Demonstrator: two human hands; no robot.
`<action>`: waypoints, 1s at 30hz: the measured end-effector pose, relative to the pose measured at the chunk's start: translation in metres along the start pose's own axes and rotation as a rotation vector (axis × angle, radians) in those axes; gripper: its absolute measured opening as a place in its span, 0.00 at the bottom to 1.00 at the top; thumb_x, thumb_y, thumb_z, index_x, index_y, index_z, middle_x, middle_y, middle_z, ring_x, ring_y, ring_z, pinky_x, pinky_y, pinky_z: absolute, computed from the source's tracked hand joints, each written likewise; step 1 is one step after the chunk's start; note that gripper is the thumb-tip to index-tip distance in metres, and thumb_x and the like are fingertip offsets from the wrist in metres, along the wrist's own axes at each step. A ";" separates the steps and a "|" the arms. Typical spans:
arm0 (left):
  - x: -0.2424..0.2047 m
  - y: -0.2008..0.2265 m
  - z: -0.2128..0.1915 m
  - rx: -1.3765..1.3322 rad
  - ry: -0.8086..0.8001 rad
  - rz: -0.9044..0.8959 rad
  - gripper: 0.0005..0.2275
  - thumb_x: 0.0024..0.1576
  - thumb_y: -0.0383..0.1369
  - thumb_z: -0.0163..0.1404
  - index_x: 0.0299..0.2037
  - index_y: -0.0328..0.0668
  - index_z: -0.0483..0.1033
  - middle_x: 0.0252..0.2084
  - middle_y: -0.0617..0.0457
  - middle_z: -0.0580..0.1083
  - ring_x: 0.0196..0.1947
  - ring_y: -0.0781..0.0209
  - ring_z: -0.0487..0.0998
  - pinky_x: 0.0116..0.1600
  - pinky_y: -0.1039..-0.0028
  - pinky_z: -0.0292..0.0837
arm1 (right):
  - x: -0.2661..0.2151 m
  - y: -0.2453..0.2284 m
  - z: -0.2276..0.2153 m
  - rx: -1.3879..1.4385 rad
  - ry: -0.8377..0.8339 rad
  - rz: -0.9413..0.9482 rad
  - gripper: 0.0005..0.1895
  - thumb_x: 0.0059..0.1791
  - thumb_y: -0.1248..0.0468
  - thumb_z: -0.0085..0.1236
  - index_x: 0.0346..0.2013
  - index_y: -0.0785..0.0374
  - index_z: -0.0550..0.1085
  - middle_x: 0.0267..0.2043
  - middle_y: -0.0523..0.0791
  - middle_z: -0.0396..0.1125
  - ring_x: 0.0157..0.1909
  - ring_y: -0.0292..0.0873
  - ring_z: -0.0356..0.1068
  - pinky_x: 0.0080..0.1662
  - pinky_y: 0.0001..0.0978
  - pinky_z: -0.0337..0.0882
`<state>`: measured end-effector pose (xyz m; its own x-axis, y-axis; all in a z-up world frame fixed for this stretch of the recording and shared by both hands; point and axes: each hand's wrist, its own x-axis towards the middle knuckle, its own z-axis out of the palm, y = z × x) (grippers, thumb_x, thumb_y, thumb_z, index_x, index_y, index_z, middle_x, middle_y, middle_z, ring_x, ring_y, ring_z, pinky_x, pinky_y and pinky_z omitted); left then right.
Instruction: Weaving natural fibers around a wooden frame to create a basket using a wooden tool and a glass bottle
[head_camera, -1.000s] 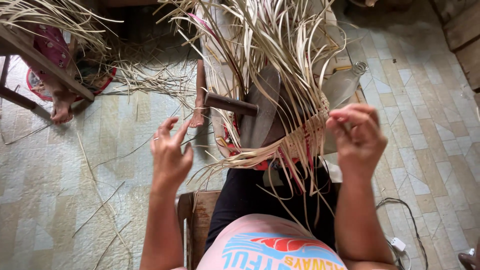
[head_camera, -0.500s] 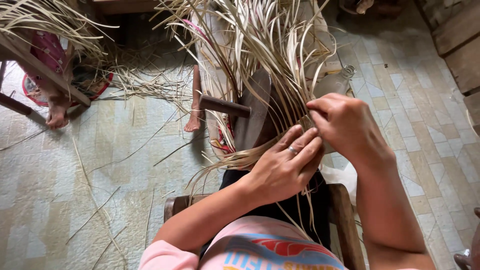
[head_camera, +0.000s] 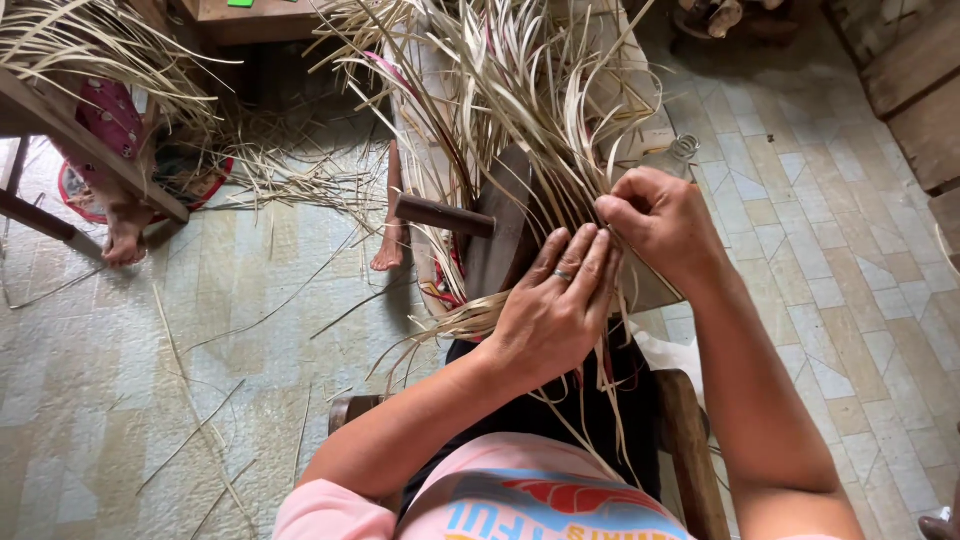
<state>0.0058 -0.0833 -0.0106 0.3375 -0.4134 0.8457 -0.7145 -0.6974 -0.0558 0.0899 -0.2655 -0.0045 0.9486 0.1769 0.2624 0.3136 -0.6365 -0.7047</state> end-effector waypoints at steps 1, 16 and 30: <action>-0.003 0.003 0.004 0.000 0.000 0.003 0.13 0.58 0.22 0.47 0.52 0.26 0.77 0.53 0.31 0.76 0.60 0.36 0.76 0.68 0.50 0.67 | -0.002 -0.005 -0.002 0.001 0.002 0.000 0.07 0.51 0.56 0.62 0.31 0.53 0.77 0.26 0.42 0.65 0.33 0.36 0.67 0.37 0.36 0.66; 0.033 0.007 0.025 0.333 -0.427 -0.220 0.15 0.62 0.35 0.40 0.56 0.43 0.72 0.53 0.45 0.72 0.55 0.42 0.72 0.67 0.46 0.63 | -0.073 -0.117 -0.031 0.177 0.049 -0.647 0.12 0.55 0.63 0.50 0.51 0.61 0.76 0.49 0.53 0.66 0.58 0.58 0.69 0.77 0.61 0.54; 0.044 -0.011 0.034 0.353 -0.131 -0.052 0.04 0.47 0.31 0.51 0.26 0.40 0.73 0.26 0.46 0.64 0.28 0.45 0.64 0.35 0.57 0.51 | -0.030 -0.012 0.005 0.215 0.151 -0.255 0.12 0.45 0.80 0.58 0.39 0.62 0.79 0.42 0.47 0.67 0.42 0.45 0.71 0.48 0.41 0.72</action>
<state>0.0493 -0.1137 0.0093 0.4596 -0.4281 0.7781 -0.4475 -0.8684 -0.2135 0.0578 -0.2593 -0.0067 0.8268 0.1868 0.5306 0.5564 -0.4105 -0.7225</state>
